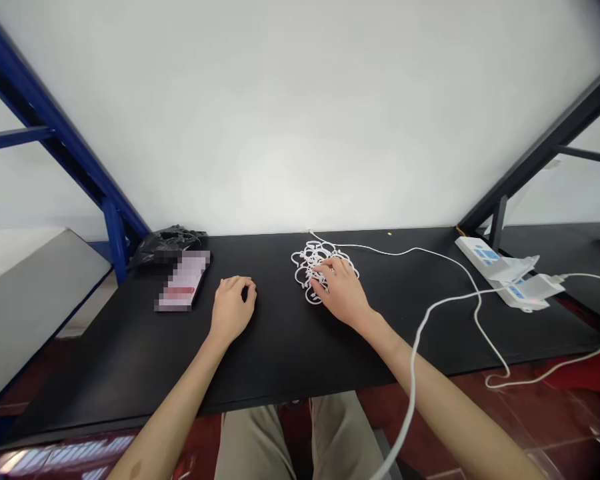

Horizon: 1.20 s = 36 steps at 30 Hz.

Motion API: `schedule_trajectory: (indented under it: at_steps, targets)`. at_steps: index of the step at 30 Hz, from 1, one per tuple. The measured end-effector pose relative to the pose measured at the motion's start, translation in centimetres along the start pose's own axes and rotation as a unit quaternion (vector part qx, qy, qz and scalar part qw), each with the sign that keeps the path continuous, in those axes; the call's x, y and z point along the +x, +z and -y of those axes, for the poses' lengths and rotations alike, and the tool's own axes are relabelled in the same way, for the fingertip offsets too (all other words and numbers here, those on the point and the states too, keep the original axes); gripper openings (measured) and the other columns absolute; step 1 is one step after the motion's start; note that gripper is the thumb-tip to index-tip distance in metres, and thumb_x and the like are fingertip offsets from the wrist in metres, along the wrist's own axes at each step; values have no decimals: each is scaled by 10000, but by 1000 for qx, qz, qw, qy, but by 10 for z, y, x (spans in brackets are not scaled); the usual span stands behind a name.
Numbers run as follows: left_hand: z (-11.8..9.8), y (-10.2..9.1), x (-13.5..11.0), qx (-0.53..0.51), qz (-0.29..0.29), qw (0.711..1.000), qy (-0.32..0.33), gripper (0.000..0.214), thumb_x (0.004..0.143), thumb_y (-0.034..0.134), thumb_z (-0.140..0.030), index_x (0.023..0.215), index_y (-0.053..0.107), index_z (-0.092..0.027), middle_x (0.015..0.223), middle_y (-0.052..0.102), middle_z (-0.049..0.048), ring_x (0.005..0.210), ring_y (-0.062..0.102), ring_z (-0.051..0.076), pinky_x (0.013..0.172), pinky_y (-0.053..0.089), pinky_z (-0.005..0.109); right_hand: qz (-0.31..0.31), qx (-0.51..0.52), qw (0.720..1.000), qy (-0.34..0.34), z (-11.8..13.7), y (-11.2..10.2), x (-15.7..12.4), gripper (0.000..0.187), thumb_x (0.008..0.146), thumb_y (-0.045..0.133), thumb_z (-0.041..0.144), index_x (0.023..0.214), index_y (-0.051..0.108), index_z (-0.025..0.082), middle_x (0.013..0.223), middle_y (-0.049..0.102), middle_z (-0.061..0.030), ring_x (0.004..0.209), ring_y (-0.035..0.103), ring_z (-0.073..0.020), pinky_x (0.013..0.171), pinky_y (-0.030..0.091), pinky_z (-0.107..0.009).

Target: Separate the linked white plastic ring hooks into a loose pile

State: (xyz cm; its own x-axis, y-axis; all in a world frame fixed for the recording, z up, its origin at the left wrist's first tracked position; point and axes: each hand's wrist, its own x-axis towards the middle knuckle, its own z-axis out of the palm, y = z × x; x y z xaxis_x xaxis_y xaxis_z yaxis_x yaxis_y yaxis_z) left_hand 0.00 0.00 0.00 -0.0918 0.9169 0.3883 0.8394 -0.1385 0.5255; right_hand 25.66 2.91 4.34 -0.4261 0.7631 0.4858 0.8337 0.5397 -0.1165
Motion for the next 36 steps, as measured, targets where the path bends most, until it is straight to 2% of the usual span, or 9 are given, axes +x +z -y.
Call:
schedule_trajectory:
  at_steps: [4,7,9,11,13,16,27,33,36]
  targets:
    - [-1,-1,1,4,3,1000,6,164,912,468,-237,811,596,-220,1055,696,57,1071,588,250,1055,398,488,32,25,999,-8,10,5,17,325,970,483,351,1142,674,153,1126,629,-126,1051,540,-257,960,454,-399]
    - [-2,-1,1,8,6,1000,10,167,917,463,-228,818,597,-222,1047,695,52,1069,586,244,1054,398,480,56,22,998,30,3,12,36,422,966,471,429,1234,642,151,1280,603,-138,1210,499,-286,1056,397,-435]
    - [-2,-1,1,12,7,1000,10,170,921,459,-226,820,596,-222,1046,691,51,1067,583,242,1048,402,473,89,9,992,88,-7,16,47,628,931,456,584,1375,545,148,1452,495,-149,1356,391,-347,1121,325,-499]
    - [-2,-1,2,16,8,1000,11,173,926,454,-229,826,596,-222,1041,686,52,1057,581,242,1034,411,462,146,9,981,127,-18,20,54,811,891,367,726,1482,421,173,1567,359,-133,1444,273,-385,1167,239,-545]
    - [-1,0,2,20,10,1000,10,175,930,452,-239,834,598,-220,1031,679,55,1039,574,245,1000,431,449,197,11,970,144,-25,23,57,898,868,273,790,1534,324,191,1609,282,-114,1477,213,-383,1188,188,-553]
    - [-1,0,4,26,15,1000,8,173,933,455,-254,855,605,-218,1010,664,58,1014,553,254,940,456,434,235,10,961,146,-28,27,55,929,860,188,811,1555,265,199,1619,260,-103,1488,197,-364,1197,165,-547]
    - [-14,3,9,150,58,987,20,111,922,467,-251,891,565,-211,1031,576,85,998,500,284,894,442,447,251,1,957,147,-20,32,52,974,832,83,835,1566,228,212,1634,209,-108,1508,135,-349,1214,105,-524]
    - [-16,3,8,163,59,985,19,127,932,443,-240,917,566,-211,1031,568,83,994,499,273,901,438,438,263,-5,956,127,-19,27,48,983,799,146,872,1579,144,274,1654,125,-73,1518,47,-354,1216,53,-536]
    - [-18,2,9,158,60,985,19,136,929,434,-232,926,568,-211,1033,568,86,1000,501,271,912,434,445,262,-14,957,125,-18,26,46,967,812,186,859,1581,111,277,1654,120,-78,1517,59,-355,1214,61,-540]
